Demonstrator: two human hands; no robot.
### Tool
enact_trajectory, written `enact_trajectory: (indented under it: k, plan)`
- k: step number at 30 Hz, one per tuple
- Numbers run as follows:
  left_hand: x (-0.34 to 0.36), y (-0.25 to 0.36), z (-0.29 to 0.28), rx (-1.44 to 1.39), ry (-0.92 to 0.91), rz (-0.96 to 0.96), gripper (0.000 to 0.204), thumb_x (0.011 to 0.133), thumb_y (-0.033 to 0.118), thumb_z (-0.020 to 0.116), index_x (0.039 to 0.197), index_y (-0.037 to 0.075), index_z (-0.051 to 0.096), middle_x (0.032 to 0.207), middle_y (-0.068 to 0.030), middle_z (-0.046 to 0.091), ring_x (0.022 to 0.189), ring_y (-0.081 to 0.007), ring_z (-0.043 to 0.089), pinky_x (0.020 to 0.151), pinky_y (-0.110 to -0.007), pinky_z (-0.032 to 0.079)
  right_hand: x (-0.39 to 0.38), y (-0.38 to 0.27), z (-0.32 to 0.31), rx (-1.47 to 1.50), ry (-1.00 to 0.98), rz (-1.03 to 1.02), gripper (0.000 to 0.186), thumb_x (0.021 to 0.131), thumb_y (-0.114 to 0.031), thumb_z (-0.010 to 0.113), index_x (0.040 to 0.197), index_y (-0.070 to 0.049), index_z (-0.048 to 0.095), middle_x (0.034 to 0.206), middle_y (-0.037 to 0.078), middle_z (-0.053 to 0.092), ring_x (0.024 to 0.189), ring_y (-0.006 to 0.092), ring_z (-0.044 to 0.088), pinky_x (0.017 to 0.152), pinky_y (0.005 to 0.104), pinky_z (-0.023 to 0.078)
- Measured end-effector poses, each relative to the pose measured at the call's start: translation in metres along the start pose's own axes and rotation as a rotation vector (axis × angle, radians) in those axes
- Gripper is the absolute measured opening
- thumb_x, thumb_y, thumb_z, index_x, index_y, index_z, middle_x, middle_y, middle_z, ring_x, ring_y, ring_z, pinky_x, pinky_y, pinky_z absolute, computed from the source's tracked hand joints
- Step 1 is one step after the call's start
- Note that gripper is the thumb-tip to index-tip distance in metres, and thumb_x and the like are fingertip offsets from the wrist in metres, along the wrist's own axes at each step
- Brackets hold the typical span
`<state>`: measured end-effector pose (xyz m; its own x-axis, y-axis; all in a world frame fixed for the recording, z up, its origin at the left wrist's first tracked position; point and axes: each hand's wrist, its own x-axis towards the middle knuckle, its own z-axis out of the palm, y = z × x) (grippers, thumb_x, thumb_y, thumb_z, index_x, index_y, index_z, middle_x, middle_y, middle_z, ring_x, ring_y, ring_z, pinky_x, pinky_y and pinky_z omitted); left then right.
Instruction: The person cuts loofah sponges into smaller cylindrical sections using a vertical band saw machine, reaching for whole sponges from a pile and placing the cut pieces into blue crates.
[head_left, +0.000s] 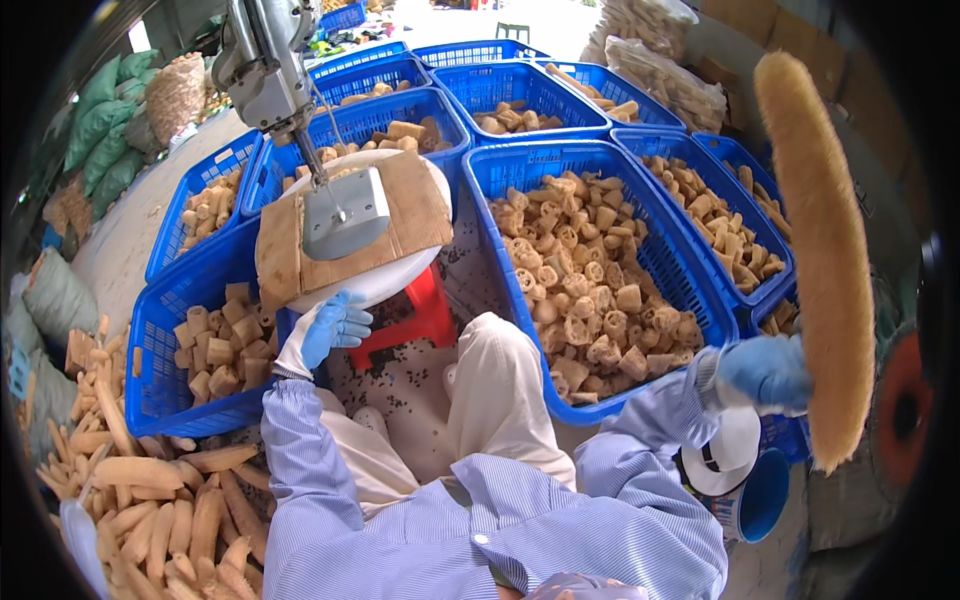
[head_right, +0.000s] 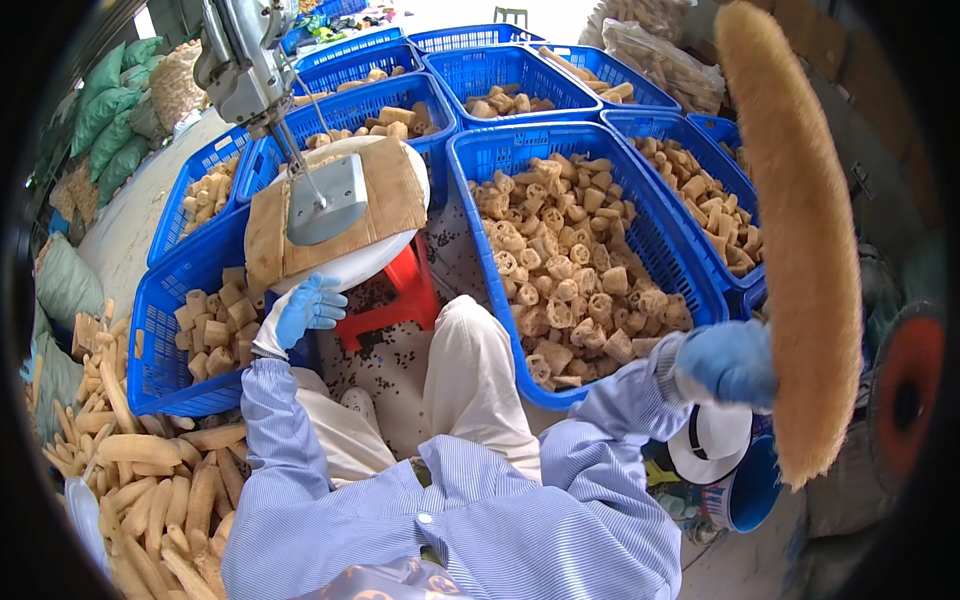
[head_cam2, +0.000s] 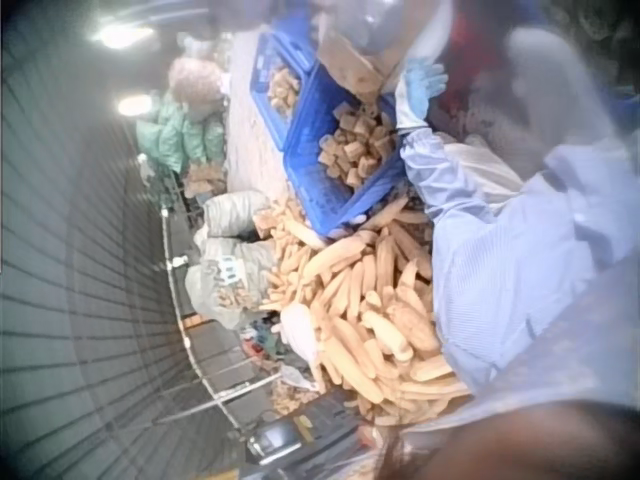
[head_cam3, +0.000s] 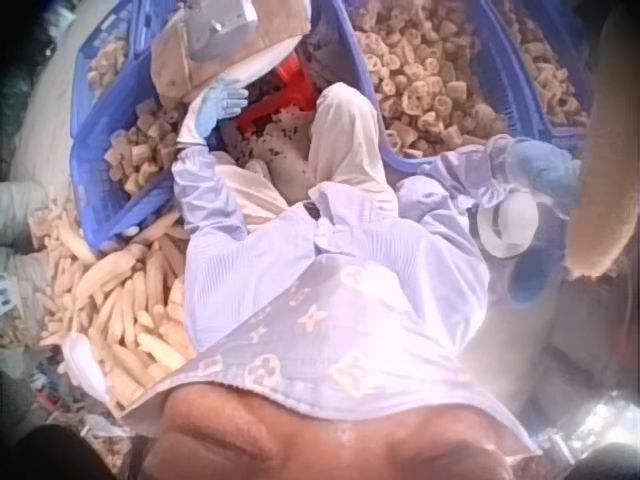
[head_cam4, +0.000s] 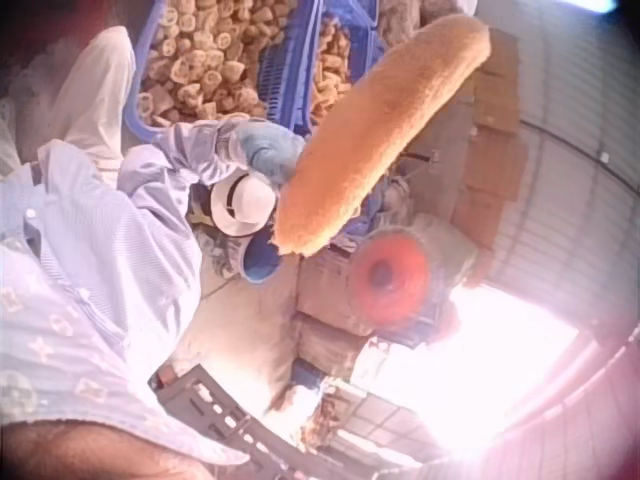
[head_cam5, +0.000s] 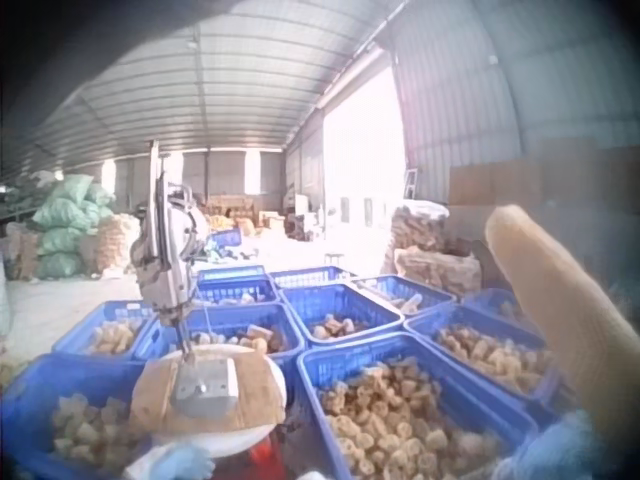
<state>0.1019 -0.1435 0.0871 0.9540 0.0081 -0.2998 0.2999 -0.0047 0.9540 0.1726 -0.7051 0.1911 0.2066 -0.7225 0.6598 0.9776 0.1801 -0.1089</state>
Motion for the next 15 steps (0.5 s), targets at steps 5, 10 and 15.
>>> enact_trajectory:
  k: [5,10,15]
  plan:
    - [-0.005,0.004,0.001,0.034,0.074,0.061,0.060,0.101,0.053,0.045,0.134,0.004,0.054,0.114,-0.0154,0.067,0.098,-0.0236,0.067,0.085,-0.035,0.055,0.118,0.212,-0.033,-1.085,-0.410,0.445,0.042,0.089,-0.033,0.072,0.108,0.002,0.059,0.092,0.012,0.066,0.081,0.0188,0.063,0.073,0.0307,0.051]
    - [-0.063,-0.004,-0.015,-0.026,0.267,0.280,0.051,0.102,0.045,0.050,0.131,0.004,0.057,0.115,-0.0101,0.067,0.097,-0.0189,0.067,0.083,-0.031,0.054,0.024,0.254,0.003,-1.509,-0.851,0.630,0.063,0.082,-0.036,0.080,0.126,0.000,0.055,0.113,0.017,0.066,0.097,0.0235,0.064,0.086,0.0328,0.052]
    - [-0.123,-0.057,-0.024,0.082,0.664,0.360,0.058,0.099,0.050,0.053,0.138,0.006,0.051,0.119,-0.0134,0.064,0.108,-0.0238,0.064,0.091,-0.036,0.052,-0.095,0.246,-0.089,-1.048,-0.938,1.006,0.072,0.082,-0.030,0.082,0.137,0.003,0.051,0.128,0.018,0.064,0.115,0.0260,0.062,0.097,0.0327,0.049]
